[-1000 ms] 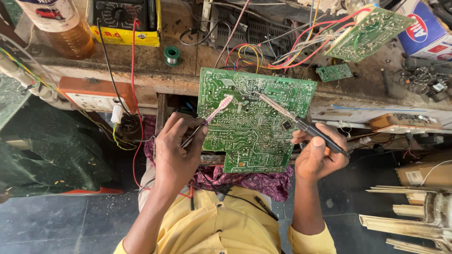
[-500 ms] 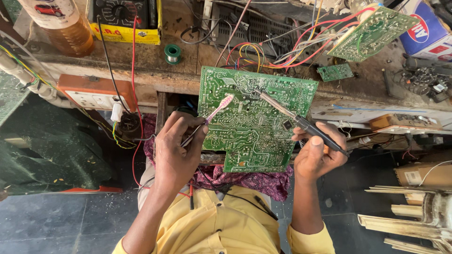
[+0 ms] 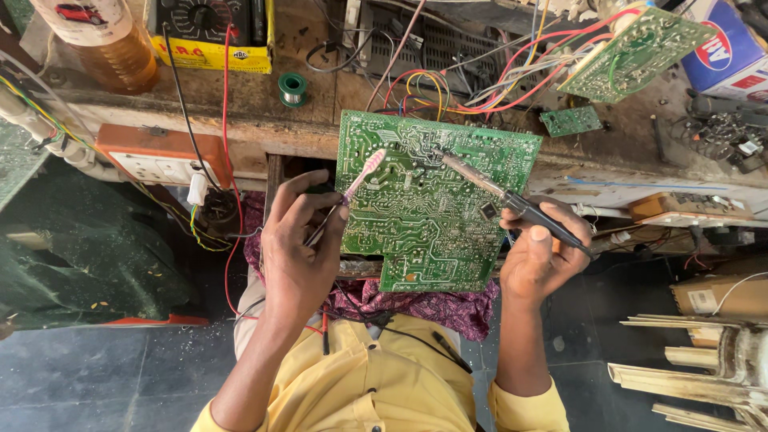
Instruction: The person holds a large green circuit board on a cluttered workbench and solders components on it, holding a soldering iron in one hand and a toothbrush-style flux brush in the other, working across different areas of the board throughout the clip.
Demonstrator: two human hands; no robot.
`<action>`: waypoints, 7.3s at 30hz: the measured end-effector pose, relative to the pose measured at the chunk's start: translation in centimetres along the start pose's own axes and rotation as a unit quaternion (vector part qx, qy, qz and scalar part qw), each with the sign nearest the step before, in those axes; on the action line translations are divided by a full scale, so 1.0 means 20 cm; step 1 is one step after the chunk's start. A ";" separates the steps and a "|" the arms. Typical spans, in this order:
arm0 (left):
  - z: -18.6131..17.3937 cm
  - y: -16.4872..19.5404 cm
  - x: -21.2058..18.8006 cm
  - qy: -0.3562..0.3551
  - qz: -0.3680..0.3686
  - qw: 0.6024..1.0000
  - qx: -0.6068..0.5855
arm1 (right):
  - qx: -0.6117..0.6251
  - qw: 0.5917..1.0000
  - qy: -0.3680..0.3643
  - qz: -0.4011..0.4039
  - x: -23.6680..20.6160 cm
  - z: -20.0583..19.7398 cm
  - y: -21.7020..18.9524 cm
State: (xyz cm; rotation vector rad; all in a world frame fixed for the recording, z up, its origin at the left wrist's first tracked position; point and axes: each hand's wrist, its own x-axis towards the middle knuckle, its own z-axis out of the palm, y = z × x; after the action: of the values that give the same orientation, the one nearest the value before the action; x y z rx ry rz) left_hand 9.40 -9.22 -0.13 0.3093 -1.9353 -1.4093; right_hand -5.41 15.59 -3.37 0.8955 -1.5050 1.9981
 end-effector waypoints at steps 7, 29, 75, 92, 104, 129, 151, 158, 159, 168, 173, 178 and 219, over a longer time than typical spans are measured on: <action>0.02 -0.03 -0.02 -0.013 0.024 1.000 0.016 | 0.011 1.000 0.001 0.013 -0.01 -0.01 0.01; 0.03 0.00 -0.02 -0.020 0.004 1.000 -0.002 | 0.009 0.990 0.108 0.094 0.01 0.01 -0.03; 0.01 -0.03 0.00 -0.024 0.002 1.000 0.008 | 0.057 0.961 0.174 0.206 -0.03 0.09 0.01; 0.06 -0.01 0.00 -0.019 0.004 1.000 0.002 | 0.097 0.949 0.201 0.220 0.05 0.00 -0.03; 0.31 -0.01 -0.01 -0.027 0.003 1.000 -0.013 | 0.129 0.924 0.331 0.143 0.33 -1.05 0.30; 0.29 -0.01 -0.02 -0.027 0.019 0.999 -0.004 | 0.060 0.959 0.258 0.095 0.21 -0.60 0.02; 0.11 -0.02 0.01 -0.026 0.016 1.000 0.005 | 0.016 0.973 0.145 0.181 0.22 -0.03 -0.02; -0.03 -0.07 0.03 -0.016 0.027 1.000 0.007 | 0.013 0.976 0.132 0.171 0.24 0.12 0.03; -0.05 -0.08 0.04 -0.018 0.020 1.000 0.002 | 0.013 0.976 0.134 0.171 0.24 0.14 0.04; -0.17 -0.14 0.06 -0.029 -0.010 0.999 -0.041 | -0.021 0.973 0.123 0.193 0.20 0.25 0.05; -0.21 -0.17 0.05 -0.028 0.006 0.999 -0.043 | -0.019 0.970 0.122 0.207 0.19 0.27 0.06; -0.22 -0.18 0.05 -0.029 0.009 0.999 -0.045 | -0.017 0.968 0.113 0.223 0.19 0.26 0.07; 0.08 -0.02 0.15 -0.083 0.086 0.990 0.077 | 0.013 0.967 0.177 0.181 0.24 0.01 0.03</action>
State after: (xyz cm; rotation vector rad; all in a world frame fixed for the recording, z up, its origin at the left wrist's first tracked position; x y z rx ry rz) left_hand 6.08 -9.87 0.53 0.0939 -2.1554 -1.2095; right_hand -8.98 15.28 -0.12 0.2557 -1.5136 2.2860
